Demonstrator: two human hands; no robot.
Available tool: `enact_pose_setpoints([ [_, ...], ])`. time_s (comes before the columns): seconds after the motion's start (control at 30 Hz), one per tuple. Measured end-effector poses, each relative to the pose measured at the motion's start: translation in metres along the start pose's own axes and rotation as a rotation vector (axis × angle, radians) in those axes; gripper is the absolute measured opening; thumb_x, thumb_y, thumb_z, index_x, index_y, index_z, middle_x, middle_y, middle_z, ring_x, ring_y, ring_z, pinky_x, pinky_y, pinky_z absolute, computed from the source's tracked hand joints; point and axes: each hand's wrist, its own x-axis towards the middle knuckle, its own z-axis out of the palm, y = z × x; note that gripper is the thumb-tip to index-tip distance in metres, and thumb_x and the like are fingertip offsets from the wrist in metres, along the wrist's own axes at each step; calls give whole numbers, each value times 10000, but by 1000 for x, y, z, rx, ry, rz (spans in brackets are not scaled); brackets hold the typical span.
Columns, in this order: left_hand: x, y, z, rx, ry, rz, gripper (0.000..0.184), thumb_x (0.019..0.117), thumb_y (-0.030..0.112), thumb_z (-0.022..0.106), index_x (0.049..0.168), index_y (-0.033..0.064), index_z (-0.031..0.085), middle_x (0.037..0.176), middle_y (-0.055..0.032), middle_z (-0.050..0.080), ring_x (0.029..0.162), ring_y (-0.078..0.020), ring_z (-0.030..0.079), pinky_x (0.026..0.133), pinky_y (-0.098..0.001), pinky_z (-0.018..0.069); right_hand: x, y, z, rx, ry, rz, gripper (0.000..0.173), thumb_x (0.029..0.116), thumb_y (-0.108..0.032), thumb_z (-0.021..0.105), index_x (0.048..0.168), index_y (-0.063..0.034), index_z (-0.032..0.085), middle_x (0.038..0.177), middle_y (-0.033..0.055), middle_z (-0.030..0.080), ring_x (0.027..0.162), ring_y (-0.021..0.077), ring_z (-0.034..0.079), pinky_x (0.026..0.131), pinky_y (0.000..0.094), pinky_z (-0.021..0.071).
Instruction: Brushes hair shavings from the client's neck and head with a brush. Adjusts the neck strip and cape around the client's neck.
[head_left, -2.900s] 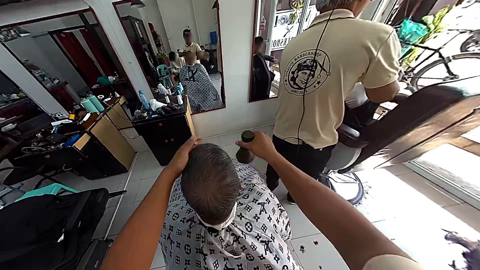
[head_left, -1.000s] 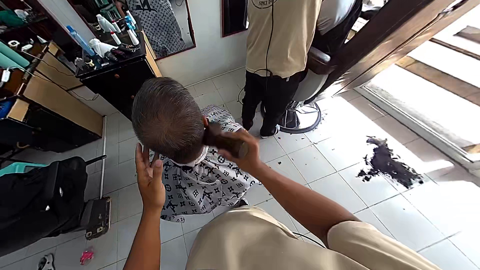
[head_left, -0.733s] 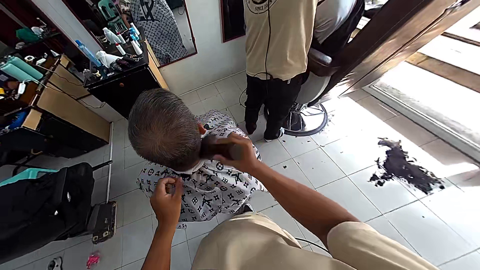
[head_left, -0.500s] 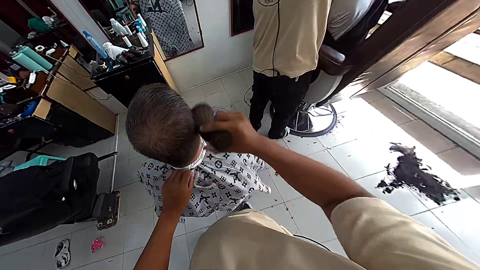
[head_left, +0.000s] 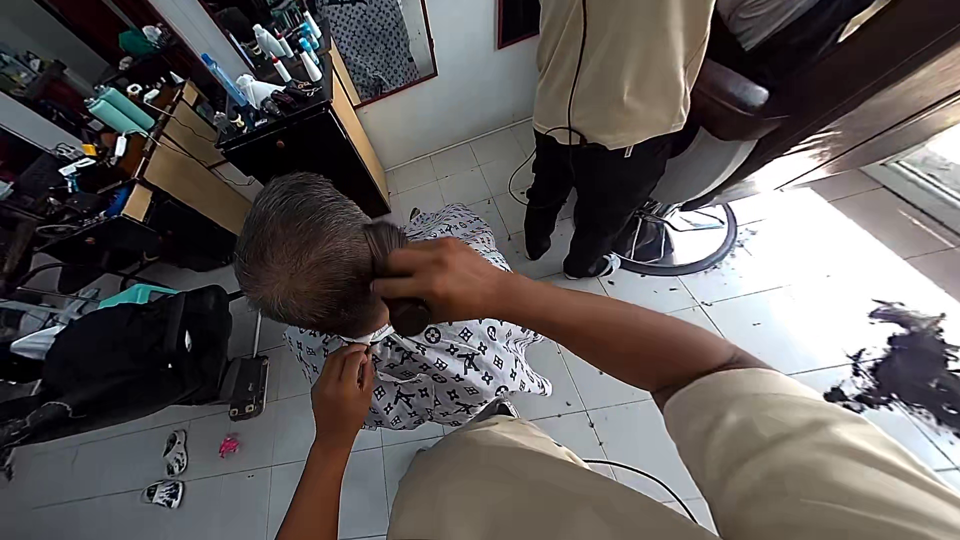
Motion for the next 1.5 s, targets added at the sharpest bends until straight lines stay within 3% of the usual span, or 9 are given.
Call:
enact_pose_setpoints([
  [0.07,1,0,0,-1,1,-18,163,931,124,634,860,-8,698,1015,-158,750,935,-271,738,797,-345,598,-7,8,12,95,-198,-12,293,793,-309,830,985,-101,754,879,80,671,752,252,672,583,437,532],
  [0.2,1,-2,-4,25,17,-60,189,925,147,632,869,-16,709,1029,-161,748,938,-275,742,790,-361,607,-2,26,-3,162,292,256,344,785,-301,854,1019,-59,784,851,86,683,743,198,663,640,371,570],
  [0.4,8,-19,6,112,113,104,239,964,217,597,887,55,755,1005,-93,767,925,-219,750,743,-318,611,-5,50,4,245,304,487,403,835,-367,826,1044,-27,769,949,139,732,873,236,709,790,431,593],
  [0.57,13,-40,9,82,125,302,189,994,205,584,924,135,745,994,-27,766,952,-182,730,775,-292,595,-20,36,13,698,384,498,355,863,-329,806,1038,-27,740,971,-13,720,930,28,659,861,250,560],
  [0.7,14,-54,5,21,75,436,179,995,181,564,966,150,737,1020,-12,761,978,-178,724,820,-291,591,-33,67,38,630,735,996,200,872,-117,761,997,21,690,888,57,725,826,113,696,797,329,593],
  [0.87,29,-44,-5,65,-51,323,223,904,235,623,903,62,763,865,-122,742,764,-302,744,599,-430,605,-40,-19,49,1003,476,969,230,795,-320,779,895,-120,727,820,-66,731,774,52,691,762,290,587],
  [1.03,34,-35,-15,-122,-135,456,163,850,53,702,999,69,767,931,-118,746,800,-272,749,625,-395,613,-50,-72,78,1035,398,1244,295,851,-103,649,1110,5,558,817,70,719,694,199,720,703,393,630],
  [1.2,32,-22,-22,-135,-272,227,205,919,150,686,1028,-6,763,914,-209,737,765,-371,746,615,-505,602,-51,-124,123,626,165,1010,503,812,-70,799,1264,87,643,1390,226,599,1227,268,625,1057,419,502],
  [1.5,22,-39,0,-268,13,308,117,901,119,657,914,77,765,872,-74,765,725,-211,752,610,-367,615,-57,-142,141,540,-22,1086,361,836,-107,778,1112,111,694,1587,190,426,1320,268,583,1098,443,473],
])
